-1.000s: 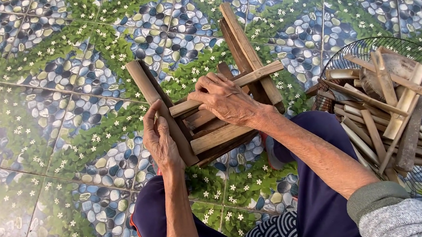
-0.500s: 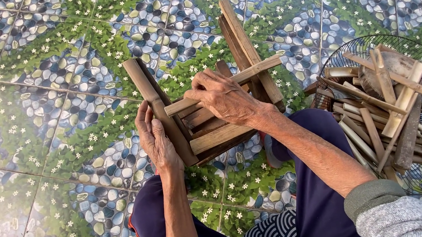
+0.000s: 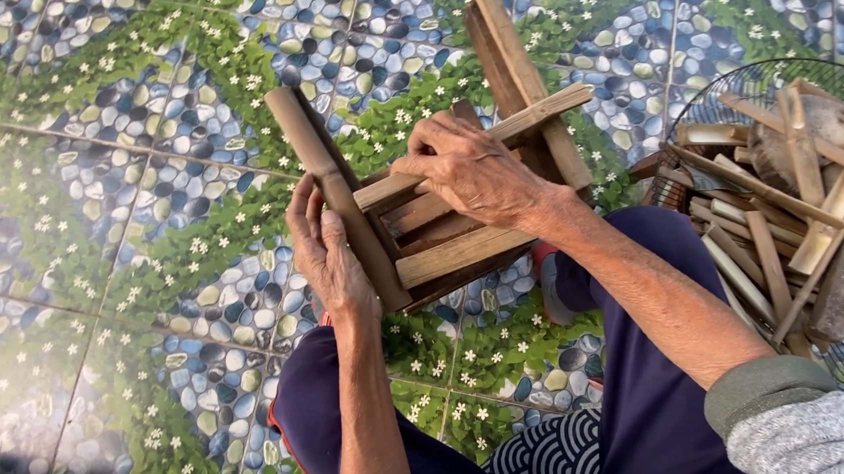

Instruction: Fitting and securing bamboo slats into a wooden frame to assemble a piece of furniture.

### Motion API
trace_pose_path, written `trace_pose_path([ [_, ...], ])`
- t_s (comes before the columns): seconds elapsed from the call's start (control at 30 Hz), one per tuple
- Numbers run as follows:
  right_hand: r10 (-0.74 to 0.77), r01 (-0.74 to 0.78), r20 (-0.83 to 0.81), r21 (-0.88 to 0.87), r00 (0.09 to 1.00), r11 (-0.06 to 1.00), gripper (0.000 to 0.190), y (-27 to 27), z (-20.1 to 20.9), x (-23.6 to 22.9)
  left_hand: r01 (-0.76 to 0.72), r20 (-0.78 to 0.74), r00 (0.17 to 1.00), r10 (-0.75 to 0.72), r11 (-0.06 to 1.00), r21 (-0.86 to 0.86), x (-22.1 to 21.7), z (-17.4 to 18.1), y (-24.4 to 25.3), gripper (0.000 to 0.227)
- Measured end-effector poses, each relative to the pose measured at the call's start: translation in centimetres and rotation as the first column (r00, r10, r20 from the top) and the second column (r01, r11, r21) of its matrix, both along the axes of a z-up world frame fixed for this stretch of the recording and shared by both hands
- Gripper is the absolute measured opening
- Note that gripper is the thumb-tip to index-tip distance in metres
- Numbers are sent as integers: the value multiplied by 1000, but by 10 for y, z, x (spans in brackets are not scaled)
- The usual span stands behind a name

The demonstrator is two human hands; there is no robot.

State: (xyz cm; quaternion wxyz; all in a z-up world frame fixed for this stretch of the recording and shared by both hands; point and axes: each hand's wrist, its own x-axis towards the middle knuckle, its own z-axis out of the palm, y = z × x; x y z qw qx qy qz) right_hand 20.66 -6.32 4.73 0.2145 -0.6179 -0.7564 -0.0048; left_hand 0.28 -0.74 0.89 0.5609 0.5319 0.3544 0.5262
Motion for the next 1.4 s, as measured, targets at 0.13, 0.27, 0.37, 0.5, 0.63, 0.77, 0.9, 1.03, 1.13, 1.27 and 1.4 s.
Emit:
trace_pose_path([
  [0.13, -1, 1, -4, -25, 1000, 1000, 18, 0, 2, 2, 15, 43, 999, -14, 1000, -22, -1, -3, 2, 40],
  [0.27, -3, 3, 0, -21, 1000, 1000, 21, -2, -1, 8, 19, 38, 999, -19, 1000, -24, -3, -4, 2, 40],
  [0.37, 4, -4, 2, 0, 1000, 1000, 21, -3, 0, 5, 28, 71, 997, -26, 999, -31, -1, -7, 2, 41],
  [0.5, 9, -9, -22, 12, 1000, 1000, 22, -1, -4, 0, 40, 79, 996, -37, 999, -35, 0, -8, 3, 45],
  [0.63, -26, 26, -19, 30, 1000, 999, 23, 0, -5, -1, 44, 55, 998, -43, 999, -20, -1, -10, 3, 48],
  [0.77, -14, 15, -34, 22, 999, 1000, 24, -1, -1, -1, 50, 58, 997, -47, 998, -44, -1, -8, 2, 50],
  [0.9, 1, -2, -16, -22, 1000, 1000, 46, -2, -2, 3, 71, 101, 993, -65, 996, -62, -3, -9, 4, 49],
  [1.03, 78, -79, 7, 122, 997, 989, 59, -24, 41, -38, 57, 48, 997, -56, 998, -21, -2, -4, 3, 45],
  [1.13, 305, -370, -436, -70, 847, 926, 41, -59, 39, -74, 57, 83, 995, -51, 996, -67, -10, -12, 14, 47],
  [1.27, 308, -711, -700, -398, 644, 580, 17, -103, -28, -108, 119, 134, 988, -76, 930, -347, -20, 0, 13, 60],
  [1.4, 412, -525, -334, -638, 848, 563, 22, -137, -109, -126, 114, 166, 985, -47, 901, -419, -22, -2, 12, 55],
])
